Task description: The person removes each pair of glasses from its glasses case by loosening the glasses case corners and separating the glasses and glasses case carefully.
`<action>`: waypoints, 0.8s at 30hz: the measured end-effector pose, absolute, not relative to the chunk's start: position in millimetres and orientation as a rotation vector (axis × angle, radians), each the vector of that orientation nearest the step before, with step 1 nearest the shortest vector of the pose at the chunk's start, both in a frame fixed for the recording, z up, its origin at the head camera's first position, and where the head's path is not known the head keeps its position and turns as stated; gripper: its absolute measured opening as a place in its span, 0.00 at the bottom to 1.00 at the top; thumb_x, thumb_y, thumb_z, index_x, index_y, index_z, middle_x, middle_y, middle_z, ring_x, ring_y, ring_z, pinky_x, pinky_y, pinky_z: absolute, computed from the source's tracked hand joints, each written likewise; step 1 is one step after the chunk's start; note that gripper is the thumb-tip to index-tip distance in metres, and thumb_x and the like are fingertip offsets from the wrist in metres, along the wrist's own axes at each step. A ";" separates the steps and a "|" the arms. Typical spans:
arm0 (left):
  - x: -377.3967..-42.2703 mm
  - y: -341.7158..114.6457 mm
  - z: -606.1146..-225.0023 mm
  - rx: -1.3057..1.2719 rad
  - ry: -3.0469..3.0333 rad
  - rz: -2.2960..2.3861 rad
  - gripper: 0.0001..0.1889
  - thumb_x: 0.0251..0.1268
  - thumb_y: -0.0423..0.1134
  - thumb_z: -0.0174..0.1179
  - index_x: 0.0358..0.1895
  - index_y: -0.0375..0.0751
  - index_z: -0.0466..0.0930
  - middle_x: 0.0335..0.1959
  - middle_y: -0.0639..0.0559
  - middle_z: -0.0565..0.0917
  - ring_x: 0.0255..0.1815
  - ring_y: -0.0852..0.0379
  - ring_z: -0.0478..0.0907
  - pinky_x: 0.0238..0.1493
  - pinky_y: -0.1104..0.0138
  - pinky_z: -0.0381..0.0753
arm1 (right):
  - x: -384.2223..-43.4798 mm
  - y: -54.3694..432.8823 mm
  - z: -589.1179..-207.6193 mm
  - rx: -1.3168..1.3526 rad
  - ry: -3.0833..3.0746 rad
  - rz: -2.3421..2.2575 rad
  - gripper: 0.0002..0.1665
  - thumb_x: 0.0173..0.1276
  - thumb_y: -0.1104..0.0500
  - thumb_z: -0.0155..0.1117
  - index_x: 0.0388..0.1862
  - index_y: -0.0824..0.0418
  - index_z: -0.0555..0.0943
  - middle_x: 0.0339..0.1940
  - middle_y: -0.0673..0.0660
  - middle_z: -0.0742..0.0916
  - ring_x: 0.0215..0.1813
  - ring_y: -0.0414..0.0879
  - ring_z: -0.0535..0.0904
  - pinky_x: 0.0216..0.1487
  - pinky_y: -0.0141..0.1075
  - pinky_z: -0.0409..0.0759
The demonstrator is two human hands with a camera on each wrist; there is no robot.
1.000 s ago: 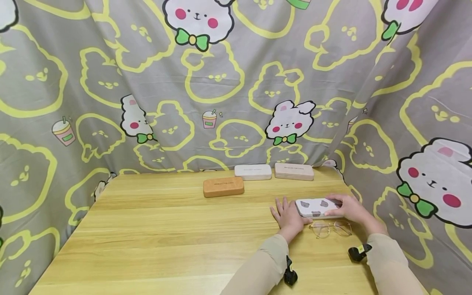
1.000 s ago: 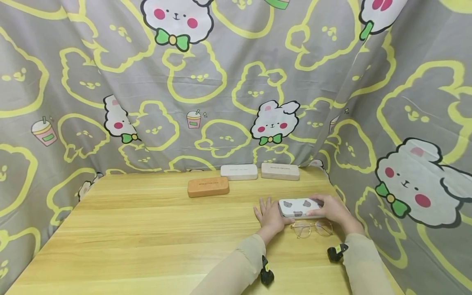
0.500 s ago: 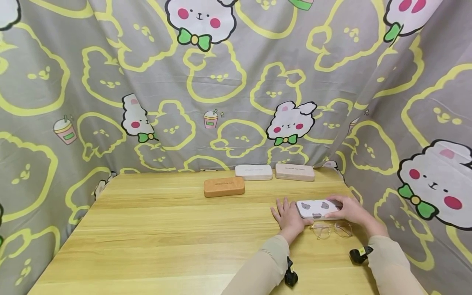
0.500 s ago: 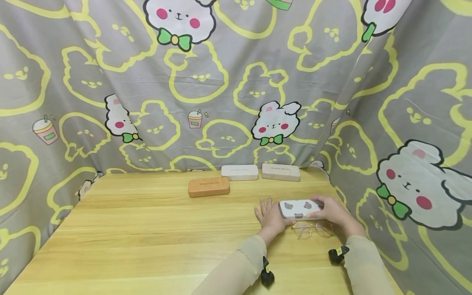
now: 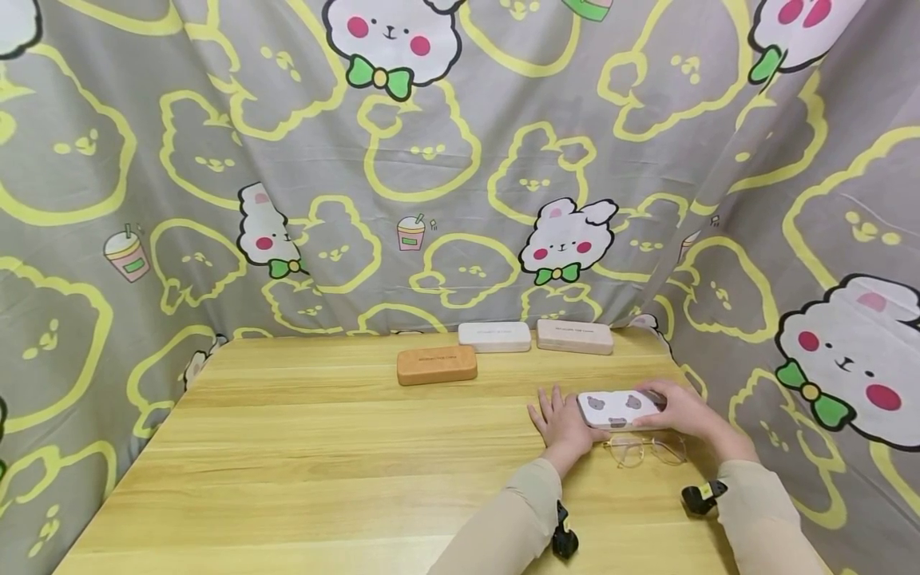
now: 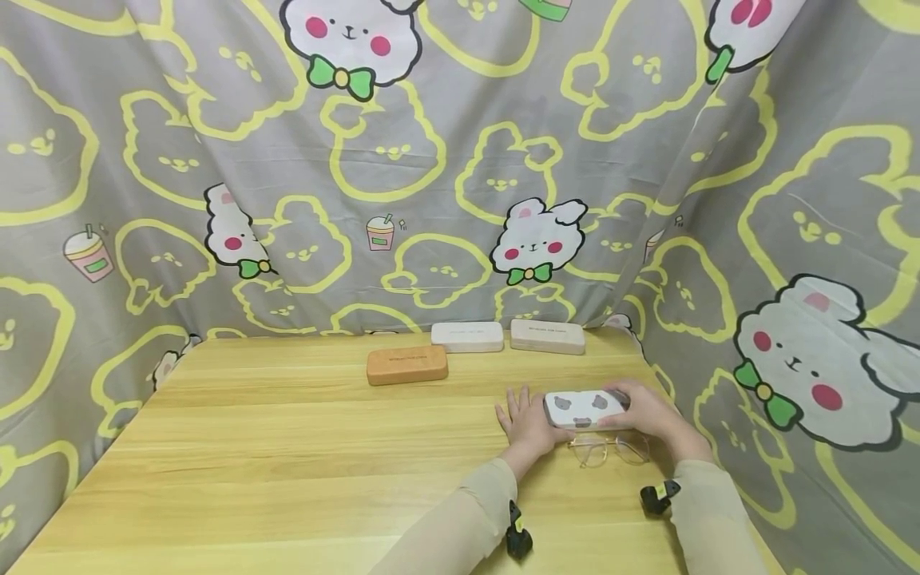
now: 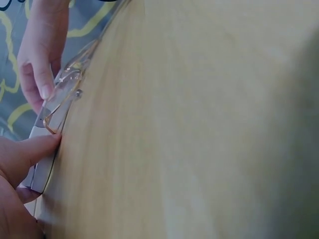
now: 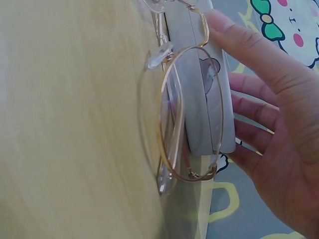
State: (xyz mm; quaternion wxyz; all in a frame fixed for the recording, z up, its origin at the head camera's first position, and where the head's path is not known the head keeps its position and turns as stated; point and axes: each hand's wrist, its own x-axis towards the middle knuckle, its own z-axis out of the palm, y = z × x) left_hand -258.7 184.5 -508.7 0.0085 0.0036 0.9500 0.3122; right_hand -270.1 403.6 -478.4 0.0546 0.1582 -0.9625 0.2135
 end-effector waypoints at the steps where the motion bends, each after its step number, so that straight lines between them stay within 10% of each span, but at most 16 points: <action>1: -258.7 184.2 -508.9 0.016 2.962 0.978 0.42 0.33 0.61 0.78 0.60 0.55 0.76 0.76 0.52 0.62 0.81 0.46 0.46 0.77 0.43 0.43 | -269.9 403.7 -478.6 0.485 -2.926 0.648 0.42 0.44 0.43 0.81 0.54 0.65 0.80 0.52 0.66 0.85 0.53 0.60 0.79 0.53 0.52 0.76; 24: -259.9 162.9 -498.9 0.138 2.812 1.177 0.42 0.38 0.58 0.78 0.63 0.52 0.75 0.74 0.49 0.66 0.80 0.44 0.49 0.77 0.43 0.45 | -267.2 402.2 -468.8 0.596 -2.901 0.622 0.40 0.51 0.46 0.78 0.58 0.68 0.78 0.56 0.70 0.83 0.59 0.68 0.76 0.58 0.62 0.72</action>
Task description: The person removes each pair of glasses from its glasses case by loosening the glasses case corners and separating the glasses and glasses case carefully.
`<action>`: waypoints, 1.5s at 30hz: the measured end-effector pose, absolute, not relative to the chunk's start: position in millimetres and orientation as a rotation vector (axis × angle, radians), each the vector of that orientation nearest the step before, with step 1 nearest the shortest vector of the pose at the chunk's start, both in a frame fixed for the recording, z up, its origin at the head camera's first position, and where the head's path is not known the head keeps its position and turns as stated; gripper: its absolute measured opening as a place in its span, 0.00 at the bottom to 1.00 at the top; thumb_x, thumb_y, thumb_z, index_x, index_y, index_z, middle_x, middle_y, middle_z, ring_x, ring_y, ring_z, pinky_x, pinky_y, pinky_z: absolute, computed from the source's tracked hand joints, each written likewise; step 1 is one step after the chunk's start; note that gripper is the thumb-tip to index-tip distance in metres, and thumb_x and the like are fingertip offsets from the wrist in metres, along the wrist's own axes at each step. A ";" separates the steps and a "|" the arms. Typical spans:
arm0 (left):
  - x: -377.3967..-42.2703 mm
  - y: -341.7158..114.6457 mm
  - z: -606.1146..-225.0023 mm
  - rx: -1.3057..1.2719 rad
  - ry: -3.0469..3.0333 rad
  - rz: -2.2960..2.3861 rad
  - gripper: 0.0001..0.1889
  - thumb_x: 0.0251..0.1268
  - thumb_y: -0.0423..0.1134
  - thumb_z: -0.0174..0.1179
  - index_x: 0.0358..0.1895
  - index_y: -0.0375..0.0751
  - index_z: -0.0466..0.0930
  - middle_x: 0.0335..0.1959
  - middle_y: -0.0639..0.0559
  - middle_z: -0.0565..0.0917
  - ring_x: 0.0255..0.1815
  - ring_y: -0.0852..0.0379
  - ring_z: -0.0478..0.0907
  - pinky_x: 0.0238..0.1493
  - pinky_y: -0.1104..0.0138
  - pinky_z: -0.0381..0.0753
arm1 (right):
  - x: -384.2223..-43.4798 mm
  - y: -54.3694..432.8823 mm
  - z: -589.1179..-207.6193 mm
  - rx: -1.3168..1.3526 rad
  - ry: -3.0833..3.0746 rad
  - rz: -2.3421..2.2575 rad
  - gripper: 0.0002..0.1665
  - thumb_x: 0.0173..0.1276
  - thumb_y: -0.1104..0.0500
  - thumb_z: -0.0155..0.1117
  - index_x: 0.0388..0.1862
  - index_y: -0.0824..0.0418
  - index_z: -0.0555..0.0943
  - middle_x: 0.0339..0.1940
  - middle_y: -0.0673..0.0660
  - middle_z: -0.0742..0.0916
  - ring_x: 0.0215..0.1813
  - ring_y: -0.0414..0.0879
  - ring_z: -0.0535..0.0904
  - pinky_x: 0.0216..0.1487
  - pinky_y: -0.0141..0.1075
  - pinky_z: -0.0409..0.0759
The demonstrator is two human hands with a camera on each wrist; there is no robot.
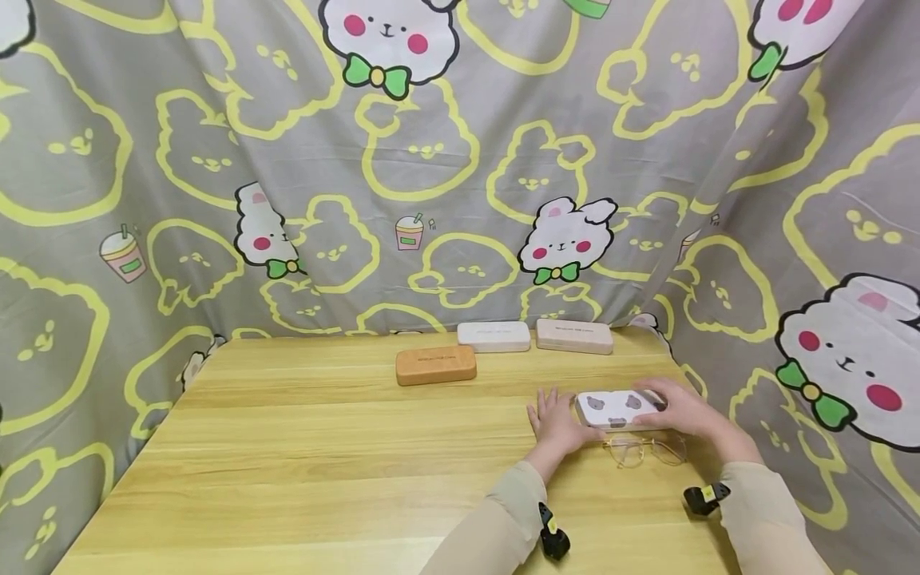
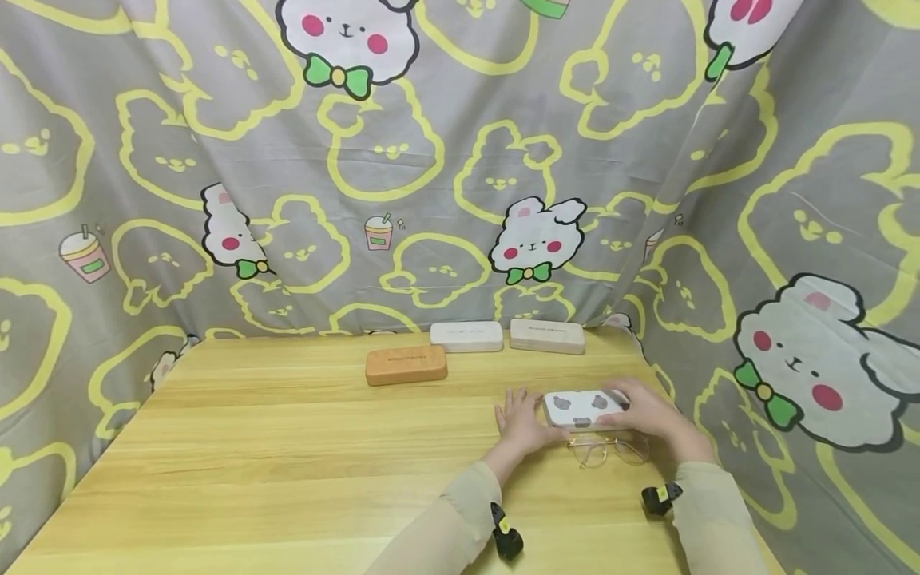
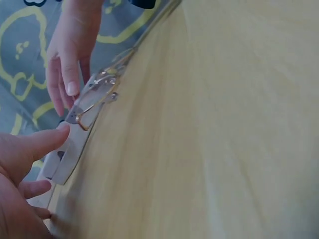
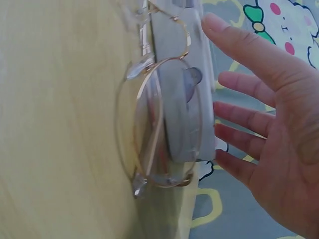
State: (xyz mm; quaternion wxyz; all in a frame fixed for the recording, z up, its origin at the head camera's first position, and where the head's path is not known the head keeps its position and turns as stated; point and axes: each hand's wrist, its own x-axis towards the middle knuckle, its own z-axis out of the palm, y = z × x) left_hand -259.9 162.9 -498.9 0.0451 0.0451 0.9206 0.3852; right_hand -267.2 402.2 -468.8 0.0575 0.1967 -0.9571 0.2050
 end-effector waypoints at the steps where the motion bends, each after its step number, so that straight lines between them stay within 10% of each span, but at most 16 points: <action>1: -259.8 161.2 -498.4 0.151 2.809 1.187 0.42 0.39 0.58 0.77 0.63 0.51 0.75 0.73 0.48 0.67 0.80 0.44 0.50 0.77 0.43 0.46 | -266.6 401.6 -467.0 0.591 -2.901 0.627 0.40 0.52 0.47 0.77 0.58 0.69 0.77 0.56 0.70 0.82 0.59 0.69 0.76 0.59 0.62 0.72; 13: -276.4 133.2 -482.0 0.241 2.743 1.303 0.35 0.49 0.54 0.73 0.62 0.44 0.77 0.55 0.50 0.85 0.57 0.50 0.80 0.59 0.57 0.73 | -261.4 388.3 -447.9 0.516 -2.888 0.649 0.34 0.64 0.49 0.69 0.62 0.68 0.76 0.61 0.70 0.81 0.64 0.70 0.72 0.61 0.64 0.70; 32: -322.0 100.1 -469.2 0.529 2.768 1.209 0.25 0.63 0.53 0.64 0.58 0.42 0.79 0.55 0.45 0.84 0.55 0.49 0.81 0.54 0.60 0.81 | -288.0 369.5 -425.2 0.396 -2.882 0.629 0.32 0.70 0.49 0.61 0.66 0.67 0.72 0.60 0.71 0.81 0.60 0.68 0.76 0.57 0.62 0.74; 40: -342.5 98.7 -455.4 0.660 3.123 0.763 0.27 0.61 0.62 0.60 0.58 0.50 0.80 0.49 0.51 0.87 0.47 0.52 0.85 0.34 0.63 0.82 | -306.8 366.9 -417.4 0.349 -2.900 0.597 0.37 0.70 0.47 0.61 0.71 0.66 0.67 0.69 0.71 0.72 0.69 0.71 0.65 0.68 0.65 0.62; 45: -360.8 99.6 -447.7 0.720 3.250 0.572 0.29 0.60 0.66 0.59 0.57 0.50 0.80 0.46 0.52 0.86 0.44 0.51 0.84 0.41 0.59 0.81 | -324.4 370.8 -416.7 0.380 -2.878 0.551 0.40 0.68 0.47 0.63 0.72 0.67 0.65 0.69 0.73 0.70 0.70 0.72 0.62 0.71 0.66 0.57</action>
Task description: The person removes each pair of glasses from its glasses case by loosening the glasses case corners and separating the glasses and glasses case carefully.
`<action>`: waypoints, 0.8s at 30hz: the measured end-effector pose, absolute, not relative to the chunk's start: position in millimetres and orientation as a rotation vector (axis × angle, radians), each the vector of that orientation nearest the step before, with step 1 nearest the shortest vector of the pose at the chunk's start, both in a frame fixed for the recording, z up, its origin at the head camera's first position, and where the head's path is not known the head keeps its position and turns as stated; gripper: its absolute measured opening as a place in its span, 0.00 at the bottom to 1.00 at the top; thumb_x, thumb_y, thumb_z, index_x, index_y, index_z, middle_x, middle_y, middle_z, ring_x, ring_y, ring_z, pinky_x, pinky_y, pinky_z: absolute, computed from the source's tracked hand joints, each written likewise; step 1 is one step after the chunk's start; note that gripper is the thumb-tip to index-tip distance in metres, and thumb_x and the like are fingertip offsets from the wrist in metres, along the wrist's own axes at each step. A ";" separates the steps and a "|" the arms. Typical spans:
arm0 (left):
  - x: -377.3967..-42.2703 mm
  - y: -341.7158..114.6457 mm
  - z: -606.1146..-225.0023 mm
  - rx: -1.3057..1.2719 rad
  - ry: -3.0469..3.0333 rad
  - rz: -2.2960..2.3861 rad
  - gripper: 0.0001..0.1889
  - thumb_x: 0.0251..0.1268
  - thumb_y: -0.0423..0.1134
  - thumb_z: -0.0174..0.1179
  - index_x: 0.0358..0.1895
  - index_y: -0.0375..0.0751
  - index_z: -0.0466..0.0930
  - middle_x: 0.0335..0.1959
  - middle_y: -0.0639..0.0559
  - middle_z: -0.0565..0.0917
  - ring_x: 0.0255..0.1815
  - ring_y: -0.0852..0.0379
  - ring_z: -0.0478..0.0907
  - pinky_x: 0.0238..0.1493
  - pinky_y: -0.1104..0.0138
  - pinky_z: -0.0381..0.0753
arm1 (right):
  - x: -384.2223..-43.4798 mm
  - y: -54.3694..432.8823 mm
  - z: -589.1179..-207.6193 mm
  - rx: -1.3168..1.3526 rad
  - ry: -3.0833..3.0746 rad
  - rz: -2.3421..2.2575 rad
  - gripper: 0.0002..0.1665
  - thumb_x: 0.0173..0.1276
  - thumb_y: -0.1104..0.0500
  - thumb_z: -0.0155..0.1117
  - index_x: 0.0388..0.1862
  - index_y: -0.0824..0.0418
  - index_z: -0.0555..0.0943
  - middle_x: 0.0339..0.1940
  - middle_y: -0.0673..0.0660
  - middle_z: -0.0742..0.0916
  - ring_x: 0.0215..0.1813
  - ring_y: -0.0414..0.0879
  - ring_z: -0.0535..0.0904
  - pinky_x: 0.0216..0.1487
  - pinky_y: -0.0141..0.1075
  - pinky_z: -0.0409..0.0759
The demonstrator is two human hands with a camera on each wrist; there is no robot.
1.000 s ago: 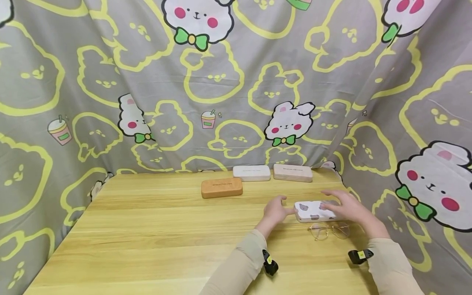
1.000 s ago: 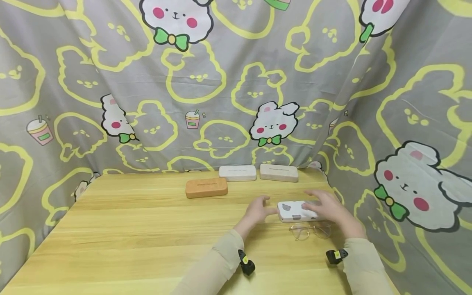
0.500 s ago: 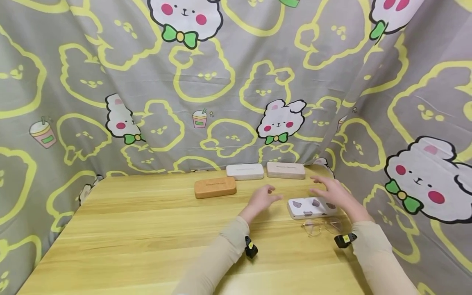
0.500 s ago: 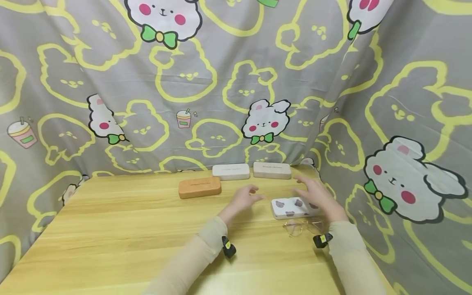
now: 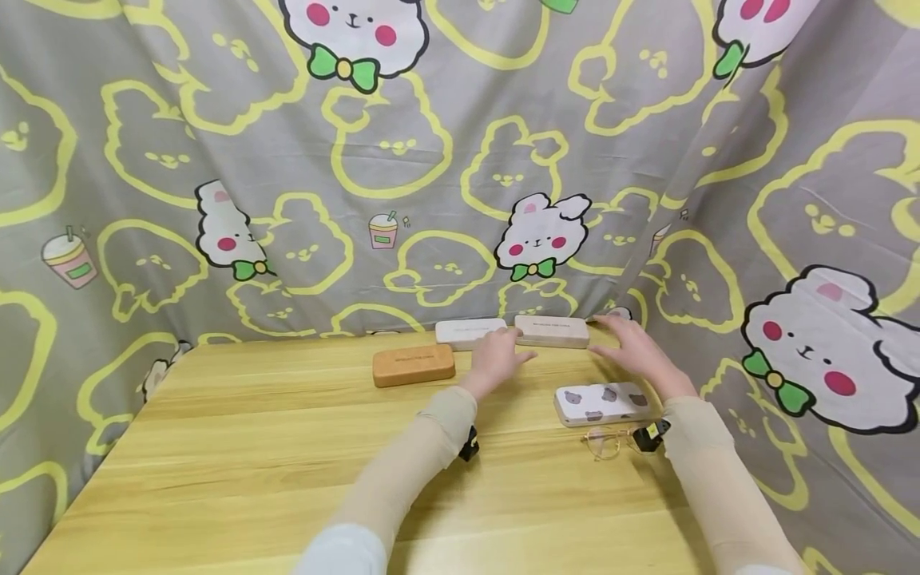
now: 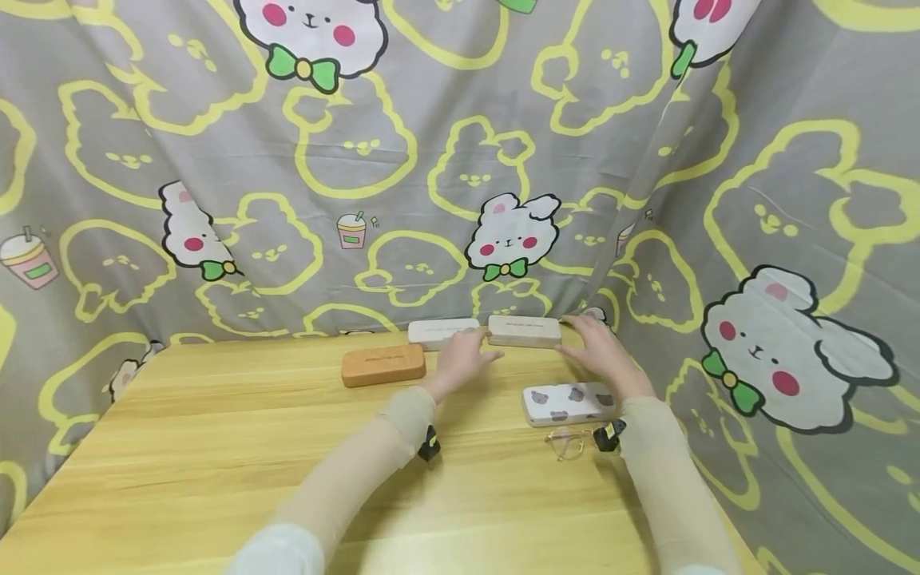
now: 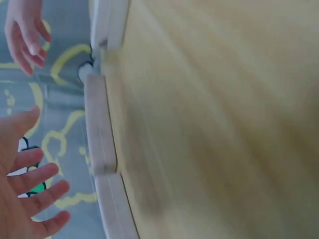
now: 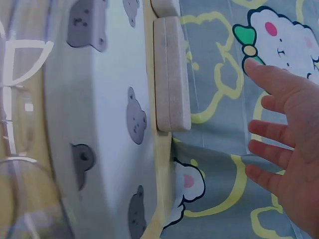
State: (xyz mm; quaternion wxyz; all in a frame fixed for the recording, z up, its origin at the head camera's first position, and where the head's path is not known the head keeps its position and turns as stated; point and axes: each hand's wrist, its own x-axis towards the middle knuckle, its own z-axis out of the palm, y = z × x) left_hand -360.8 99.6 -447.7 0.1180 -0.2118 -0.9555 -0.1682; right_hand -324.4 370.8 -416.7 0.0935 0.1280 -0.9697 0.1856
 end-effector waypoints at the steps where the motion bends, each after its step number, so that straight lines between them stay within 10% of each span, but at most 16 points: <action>1: -364.7 99.0 -446.7 -0.615 -2.790 -0.469 0.29 0.60 0.66 0.58 0.57 0.51 0.80 0.47 0.52 0.86 0.45 0.51 0.83 0.43 0.58 0.81 | -328.4 371.2 -416.4 0.389 -2.873 0.546 0.41 0.68 0.46 0.64 0.72 0.67 0.65 0.69 0.74 0.70 0.70 0.71 0.62 0.71 0.66 0.57; 10: -401.8 90.1 -450.3 -0.532 -2.843 -0.223 0.38 0.60 0.74 0.50 0.67 0.55 0.72 0.66 0.53 0.75 0.70 0.48 0.65 0.74 0.45 0.57 | -356.7 367.9 -414.0 0.339 -2.958 0.547 0.46 0.66 0.46 0.65 0.75 0.67 0.60 0.72 0.76 0.65 0.73 0.75 0.54 0.71 0.68 0.53; 24: -418.1 93.5 -471.2 -0.509 -2.928 -0.158 0.40 0.58 0.73 0.54 0.70 0.54 0.67 0.71 0.50 0.69 0.77 0.46 0.55 0.77 0.42 0.47 | -387.4 351.3 -430.6 0.254 -3.105 0.481 0.51 0.63 0.46 0.69 0.76 0.66 0.57 0.74 0.75 0.61 0.74 0.73 0.55 0.71 0.68 0.53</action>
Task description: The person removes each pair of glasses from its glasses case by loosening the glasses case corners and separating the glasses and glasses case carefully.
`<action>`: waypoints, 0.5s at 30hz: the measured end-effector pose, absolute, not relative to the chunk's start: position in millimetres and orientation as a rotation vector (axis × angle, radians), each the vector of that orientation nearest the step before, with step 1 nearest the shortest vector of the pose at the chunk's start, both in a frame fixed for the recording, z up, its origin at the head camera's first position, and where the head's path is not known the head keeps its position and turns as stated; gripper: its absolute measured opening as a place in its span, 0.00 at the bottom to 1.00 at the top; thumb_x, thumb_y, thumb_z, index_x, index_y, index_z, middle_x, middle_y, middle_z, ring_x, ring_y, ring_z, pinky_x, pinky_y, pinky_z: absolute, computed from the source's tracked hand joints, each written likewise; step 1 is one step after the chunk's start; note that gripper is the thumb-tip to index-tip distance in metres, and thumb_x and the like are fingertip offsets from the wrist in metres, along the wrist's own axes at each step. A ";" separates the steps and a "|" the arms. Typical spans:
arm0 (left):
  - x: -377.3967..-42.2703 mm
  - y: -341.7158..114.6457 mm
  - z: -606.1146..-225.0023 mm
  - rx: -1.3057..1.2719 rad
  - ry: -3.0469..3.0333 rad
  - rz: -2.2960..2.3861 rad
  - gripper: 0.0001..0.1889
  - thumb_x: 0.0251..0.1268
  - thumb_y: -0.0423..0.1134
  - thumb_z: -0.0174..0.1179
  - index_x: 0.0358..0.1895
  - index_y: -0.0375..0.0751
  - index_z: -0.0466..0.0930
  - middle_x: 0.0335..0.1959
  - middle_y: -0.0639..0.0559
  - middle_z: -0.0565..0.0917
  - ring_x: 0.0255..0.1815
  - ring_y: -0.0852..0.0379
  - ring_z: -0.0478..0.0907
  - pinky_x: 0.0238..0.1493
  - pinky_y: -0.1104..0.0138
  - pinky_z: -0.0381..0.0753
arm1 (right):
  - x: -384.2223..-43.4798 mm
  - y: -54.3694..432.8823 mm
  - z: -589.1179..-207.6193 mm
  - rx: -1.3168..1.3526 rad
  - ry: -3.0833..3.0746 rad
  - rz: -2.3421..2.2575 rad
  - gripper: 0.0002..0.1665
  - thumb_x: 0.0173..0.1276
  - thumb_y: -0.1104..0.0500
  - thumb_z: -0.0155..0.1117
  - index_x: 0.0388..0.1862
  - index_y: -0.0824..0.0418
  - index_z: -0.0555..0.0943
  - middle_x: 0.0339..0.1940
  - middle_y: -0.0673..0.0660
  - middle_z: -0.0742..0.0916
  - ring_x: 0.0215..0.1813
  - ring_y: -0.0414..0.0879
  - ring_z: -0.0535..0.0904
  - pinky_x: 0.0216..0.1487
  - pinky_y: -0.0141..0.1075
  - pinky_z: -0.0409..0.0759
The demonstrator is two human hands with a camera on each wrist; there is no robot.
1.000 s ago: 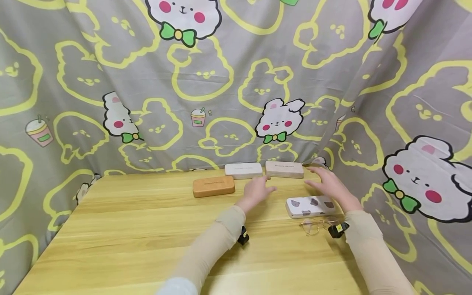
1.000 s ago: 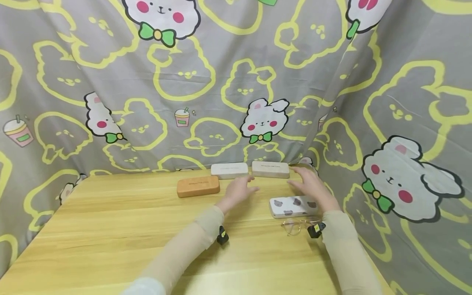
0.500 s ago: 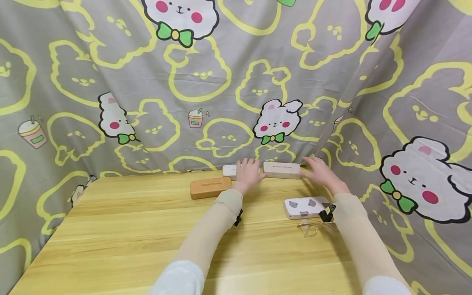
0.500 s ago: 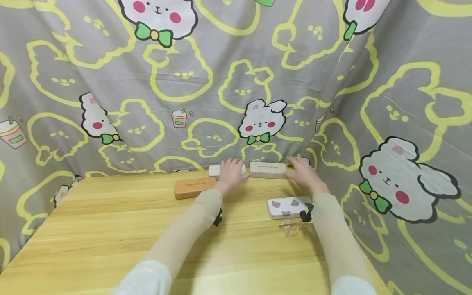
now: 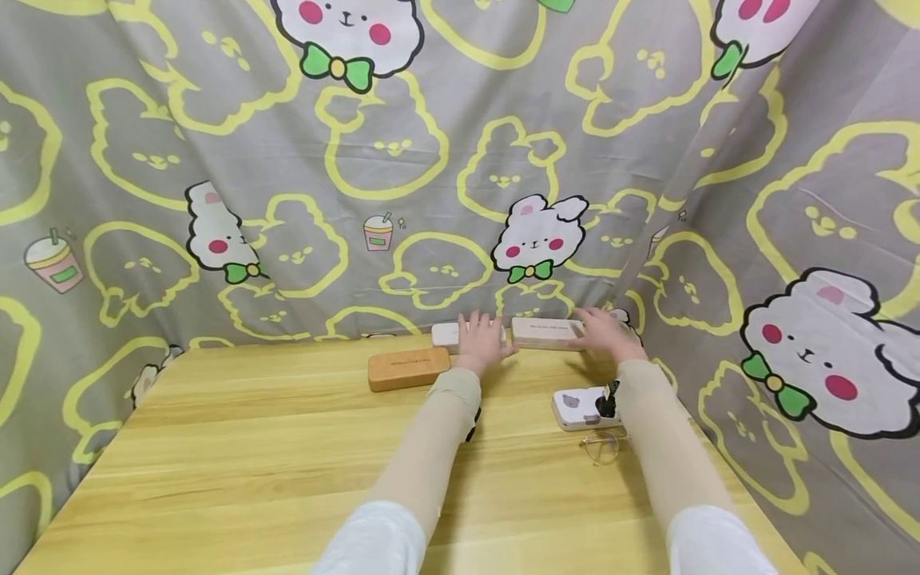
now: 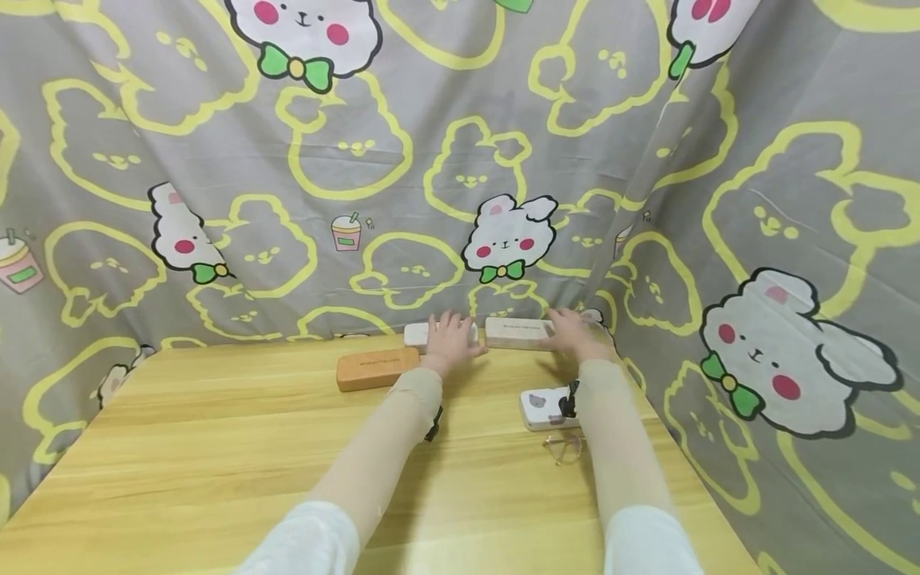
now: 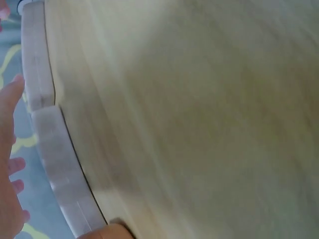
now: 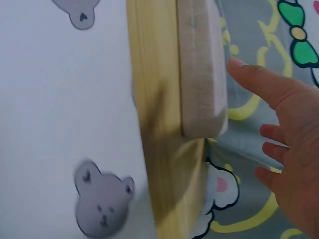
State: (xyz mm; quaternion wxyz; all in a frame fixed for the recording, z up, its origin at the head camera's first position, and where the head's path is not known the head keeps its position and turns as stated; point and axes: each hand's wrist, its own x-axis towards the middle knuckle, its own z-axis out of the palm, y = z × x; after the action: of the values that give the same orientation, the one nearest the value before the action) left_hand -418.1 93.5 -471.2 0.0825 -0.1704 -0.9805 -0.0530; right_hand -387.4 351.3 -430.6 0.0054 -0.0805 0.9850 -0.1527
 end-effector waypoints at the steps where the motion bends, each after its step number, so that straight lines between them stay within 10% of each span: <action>1: -418.3 93.7 -471.7 -0.509 -2.940 -0.152 0.41 0.58 0.73 0.54 0.70 0.54 0.66 0.72 0.50 0.67 0.78 0.46 0.54 0.77 0.42 0.46 | -389.6 348.4 -432.5 -0.255 3.077 -0.479 0.51 0.62 0.46 0.69 0.76 0.67 0.57 0.74 0.75 0.62 0.74 0.74 0.55 0.71 0.68 0.53; 15: -414.7 115.1 -474.2 -0.546 -3.018 -0.061 0.46 0.58 0.74 0.52 0.76 0.56 0.56 0.79 0.52 0.57 0.82 0.48 0.44 0.79 0.44 0.41 | -405.3 331.2 -446.8 -0.194 2.987 -0.536 0.52 0.63 0.50 0.69 0.77 0.65 0.54 0.75 0.76 0.58 0.74 0.74 0.54 0.70 0.70 0.54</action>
State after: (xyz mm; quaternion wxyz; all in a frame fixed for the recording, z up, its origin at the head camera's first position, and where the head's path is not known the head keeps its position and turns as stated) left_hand -414.7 115.1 -474.2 0.0368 -0.1779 -0.9832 -0.0198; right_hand -405.3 331.2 -446.8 0.0506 -0.0636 0.9810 -0.1759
